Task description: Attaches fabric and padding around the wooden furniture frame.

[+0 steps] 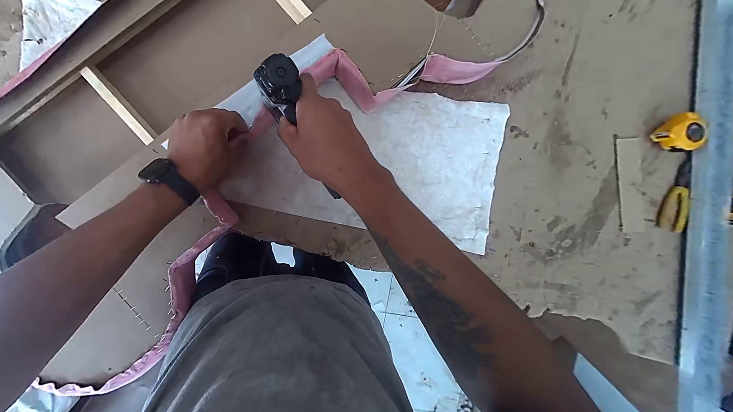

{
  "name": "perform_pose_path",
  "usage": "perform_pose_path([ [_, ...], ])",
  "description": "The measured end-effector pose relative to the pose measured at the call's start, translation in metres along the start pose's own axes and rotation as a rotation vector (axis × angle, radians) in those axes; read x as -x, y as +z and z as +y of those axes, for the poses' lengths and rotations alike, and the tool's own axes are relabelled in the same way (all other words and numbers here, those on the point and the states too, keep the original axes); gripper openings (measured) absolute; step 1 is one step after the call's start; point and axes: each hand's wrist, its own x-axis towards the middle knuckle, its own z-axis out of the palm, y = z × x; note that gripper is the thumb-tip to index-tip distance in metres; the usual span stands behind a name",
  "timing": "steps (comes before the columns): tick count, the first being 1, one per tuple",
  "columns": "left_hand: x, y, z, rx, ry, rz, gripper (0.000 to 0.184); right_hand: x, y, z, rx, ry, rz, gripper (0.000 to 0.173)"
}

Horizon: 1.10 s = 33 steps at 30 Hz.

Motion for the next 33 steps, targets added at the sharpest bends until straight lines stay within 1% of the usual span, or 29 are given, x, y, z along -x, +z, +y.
perform_pose_path([
  [3,0.000,-0.002,-0.008,0.142,-0.031,0.025,0.015,0.000,0.000,-0.002,-0.010,0.018,-0.013,0.036],
  [6,-0.002,-0.001,-0.014,0.286,-0.153,0.026,0.016,-0.001,-0.001,0.000,-0.048,0.034,-0.028,0.035],
  [8,-0.005,-0.004,-0.015,0.322,-0.213,-0.009,0.017,-0.002,-0.001,0.006,-0.106,0.032,-0.023,0.035],
  [10,-0.012,-0.008,-0.015,0.295,-0.235,-0.056,0.019,0.000,0.001,0.007,-0.152,0.023,-0.019,0.034],
  [12,-0.012,-0.009,-0.019,0.235,-0.225,-0.058,0.028,0.009,0.007,0.002,-0.160,0.010,-0.040,0.034],
  [14,-0.014,-0.011,-0.029,0.200,-0.242,-0.060,0.048,0.018,0.012,-0.005,-0.136,-0.008,-0.037,0.033],
  [15,-0.016,-0.012,-0.031,0.184,-0.263,-0.059,0.053,0.020,0.015,-0.008,-0.125,-0.014,-0.034,0.032],
  [17,-0.017,-0.009,-0.032,0.176,-0.279,-0.065,0.050,0.023,0.020,-0.009,-0.103,-0.020,-0.030,0.031],
  [21,-0.017,-0.012,-0.038,0.207,-0.249,-0.090,0.041,0.019,0.024,-0.012,-0.062,-0.036,-0.026,0.029],
  [24,-0.020,-0.013,-0.039,0.203,-0.245,-0.115,0.042,0.018,0.024,-0.013,-0.032,-0.028,-0.022,0.029],
  [29,-0.022,-0.011,-0.043,0.212,-0.248,-0.112,0.041,0.016,0.029,-0.016,0.004,-0.022,0.004,0.033],
  [33,-0.022,-0.012,-0.043,0.210,-0.249,-0.112,0.039,0.017,0.028,-0.018,-0.018,-0.025,-0.003,0.030],
])
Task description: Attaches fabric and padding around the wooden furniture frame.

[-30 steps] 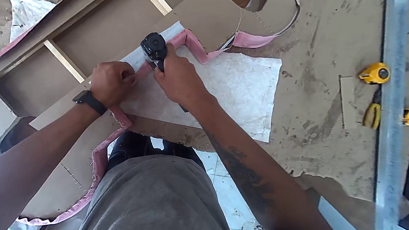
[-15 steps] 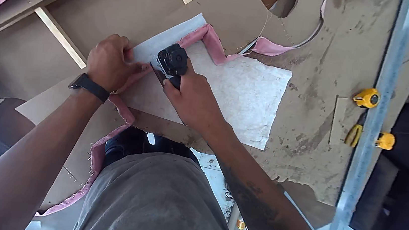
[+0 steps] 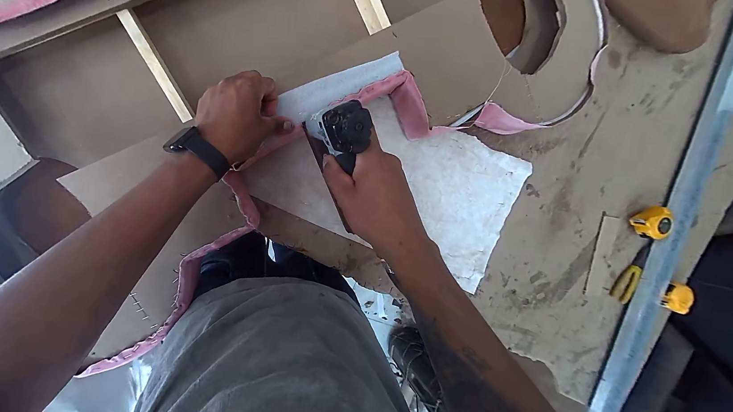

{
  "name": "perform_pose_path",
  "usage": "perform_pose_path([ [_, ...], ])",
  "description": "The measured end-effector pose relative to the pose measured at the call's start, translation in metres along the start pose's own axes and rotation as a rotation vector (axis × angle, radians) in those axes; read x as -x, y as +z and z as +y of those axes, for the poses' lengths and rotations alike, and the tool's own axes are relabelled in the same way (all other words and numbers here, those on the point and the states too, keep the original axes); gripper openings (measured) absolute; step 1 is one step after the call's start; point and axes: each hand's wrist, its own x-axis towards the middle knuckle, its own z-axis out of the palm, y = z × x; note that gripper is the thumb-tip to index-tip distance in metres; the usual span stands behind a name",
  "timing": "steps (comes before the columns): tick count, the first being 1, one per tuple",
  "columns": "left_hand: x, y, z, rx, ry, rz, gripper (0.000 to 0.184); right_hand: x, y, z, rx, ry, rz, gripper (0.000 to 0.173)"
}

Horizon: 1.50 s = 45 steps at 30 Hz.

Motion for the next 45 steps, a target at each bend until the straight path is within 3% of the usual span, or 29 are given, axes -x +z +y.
perform_pose_path([
  [13,0.007,0.000,0.000,0.021,0.018,0.017,0.029,0.009,0.010,-0.014,0.031,-0.013,-0.023,0.034],
  [17,0.043,-0.004,-0.006,-0.041,0.203,0.073,0.030,0.006,0.002,-0.014,-0.037,0.012,-0.054,0.033],
  [20,0.078,0.020,-0.015,-0.190,0.295,0.200,0.038,0.007,0.000,-0.010,-0.066,0.002,-0.074,0.034],
  [23,0.084,0.038,-0.022,-0.186,0.334,0.319,0.022,0.011,0.006,-0.006,-0.086,-0.024,-0.060,0.035],
  [26,0.082,0.039,-0.017,-0.037,0.251,0.317,0.010,0.012,0.007,-0.001,-0.105,-0.034,-0.037,0.033],
  [33,0.078,0.030,-0.014,0.155,0.022,0.293,0.014,0.009,0.005,0.004,-0.173,-0.011,-0.063,0.033],
  [37,0.068,0.018,-0.016,0.156,-0.099,0.221,0.036,0.015,0.006,0.008,-0.249,-0.003,-0.078,0.036],
  [40,0.059,0.008,-0.026,0.154,-0.123,0.182,0.043,0.025,0.012,-0.005,-0.186,-0.025,-0.103,0.031],
  [45,0.054,-0.001,-0.036,0.147,-0.095,0.126,0.031,0.032,0.028,-0.013,-0.132,-0.009,-0.072,0.037],
])
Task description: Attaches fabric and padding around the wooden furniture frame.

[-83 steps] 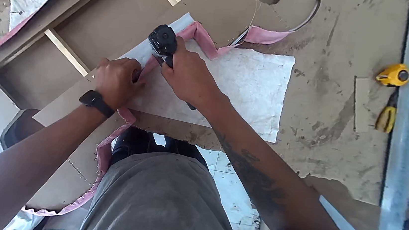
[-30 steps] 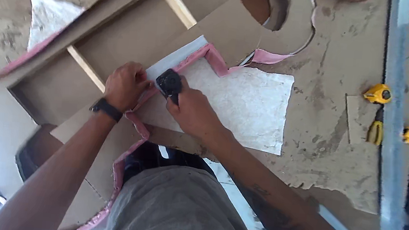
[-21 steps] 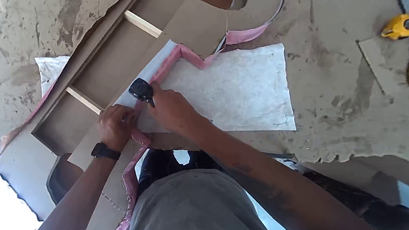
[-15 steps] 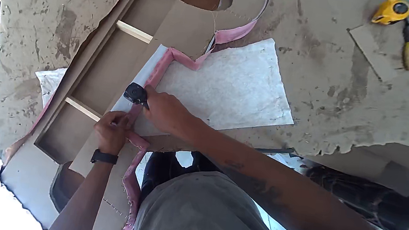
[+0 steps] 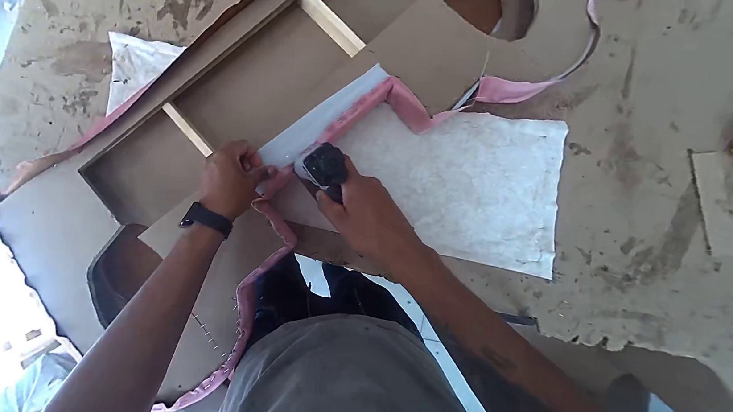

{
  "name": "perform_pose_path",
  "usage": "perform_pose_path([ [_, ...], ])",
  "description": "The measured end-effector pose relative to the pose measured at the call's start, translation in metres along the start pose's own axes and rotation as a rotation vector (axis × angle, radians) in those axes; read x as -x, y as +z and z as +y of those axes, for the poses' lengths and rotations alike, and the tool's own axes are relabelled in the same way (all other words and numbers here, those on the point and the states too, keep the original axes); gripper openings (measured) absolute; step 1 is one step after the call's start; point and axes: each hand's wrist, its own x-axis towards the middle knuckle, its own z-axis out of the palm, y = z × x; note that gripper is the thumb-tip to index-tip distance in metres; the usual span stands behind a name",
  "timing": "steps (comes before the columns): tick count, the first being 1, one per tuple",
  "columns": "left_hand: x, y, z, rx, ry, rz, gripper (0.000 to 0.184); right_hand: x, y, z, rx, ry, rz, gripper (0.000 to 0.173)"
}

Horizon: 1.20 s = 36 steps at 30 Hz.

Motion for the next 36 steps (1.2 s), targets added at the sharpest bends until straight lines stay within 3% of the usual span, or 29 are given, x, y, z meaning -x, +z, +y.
perform_pose_path([
  [14,0.000,0.003,-0.010,0.028,0.045,0.001,0.029,-0.006,0.008,-0.026,0.117,0.078,0.019,0.034],
  [22,-0.006,0.001,-0.009,-0.004,0.053,-0.019,0.028,-0.007,0.020,-0.033,0.157,0.034,0.024,0.032],
  [25,0.011,-0.006,-0.011,0.008,0.128,-0.078,0.022,-0.005,0.020,-0.035,0.152,0.045,-0.001,0.033],
  [29,0.040,-0.006,-0.014,-0.222,0.282,-0.082,0.036,-0.009,0.019,-0.035,0.108,0.054,-0.002,0.032],
  [32,0.040,0.006,-0.018,-0.248,0.278,-0.044,0.019,-0.005,0.018,-0.037,0.110,0.056,-0.021,0.034],
  [36,0.031,-0.002,-0.016,-0.178,0.215,-0.154,0.014,-0.003,0.021,-0.034,0.076,0.048,-0.006,0.033],
])
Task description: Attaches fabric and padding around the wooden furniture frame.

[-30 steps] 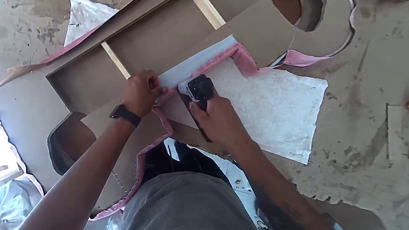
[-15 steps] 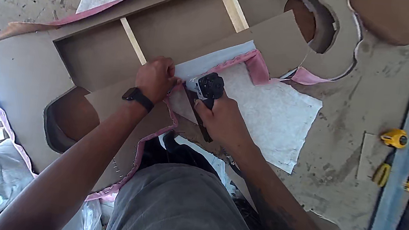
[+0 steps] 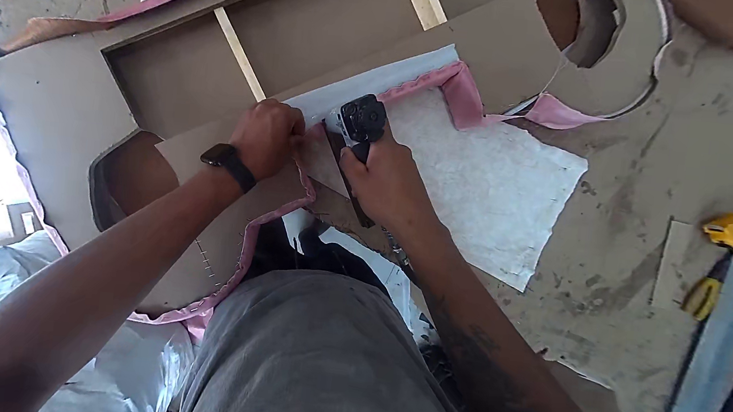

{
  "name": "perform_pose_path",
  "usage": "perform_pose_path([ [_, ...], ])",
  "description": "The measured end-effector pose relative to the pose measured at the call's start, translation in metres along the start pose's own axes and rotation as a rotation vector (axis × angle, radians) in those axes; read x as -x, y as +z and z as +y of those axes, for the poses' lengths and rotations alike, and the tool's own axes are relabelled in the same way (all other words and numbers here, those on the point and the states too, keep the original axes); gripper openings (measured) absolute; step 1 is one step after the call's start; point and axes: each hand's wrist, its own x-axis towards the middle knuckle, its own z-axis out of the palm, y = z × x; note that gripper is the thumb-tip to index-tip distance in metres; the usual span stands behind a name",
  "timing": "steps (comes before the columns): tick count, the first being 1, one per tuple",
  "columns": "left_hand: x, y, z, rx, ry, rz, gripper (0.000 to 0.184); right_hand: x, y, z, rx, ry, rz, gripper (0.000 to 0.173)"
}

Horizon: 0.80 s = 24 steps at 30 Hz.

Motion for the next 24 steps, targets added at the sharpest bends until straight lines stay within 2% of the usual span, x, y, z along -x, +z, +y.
perform_pose_path([
  [3,-0.007,-0.006,-0.004,0.103,-0.035,-0.011,0.013,0.000,-0.001,0.001,-0.021,0.012,0.004,0.032],
  [9,-0.007,-0.001,-0.019,0.063,-0.057,0.059,0.022,-0.003,-0.001,0.007,-0.069,-0.006,-0.004,0.033],
  [15,-0.011,-0.004,-0.025,0.143,-0.094,0.062,0.028,0.006,0.010,-0.002,-0.028,-0.056,-0.030,0.030],
  [21,-0.014,-0.011,-0.029,0.173,-0.086,0.013,0.019,0.005,0.013,-0.009,0.071,-0.060,-0.010,0.029],
  [24,-0.015,-0.012,-0.029,0.175,-0.094,0.017,0.019,0.004,0.010,-0.009,0.043,-0.057,-0.031,0.029],
])
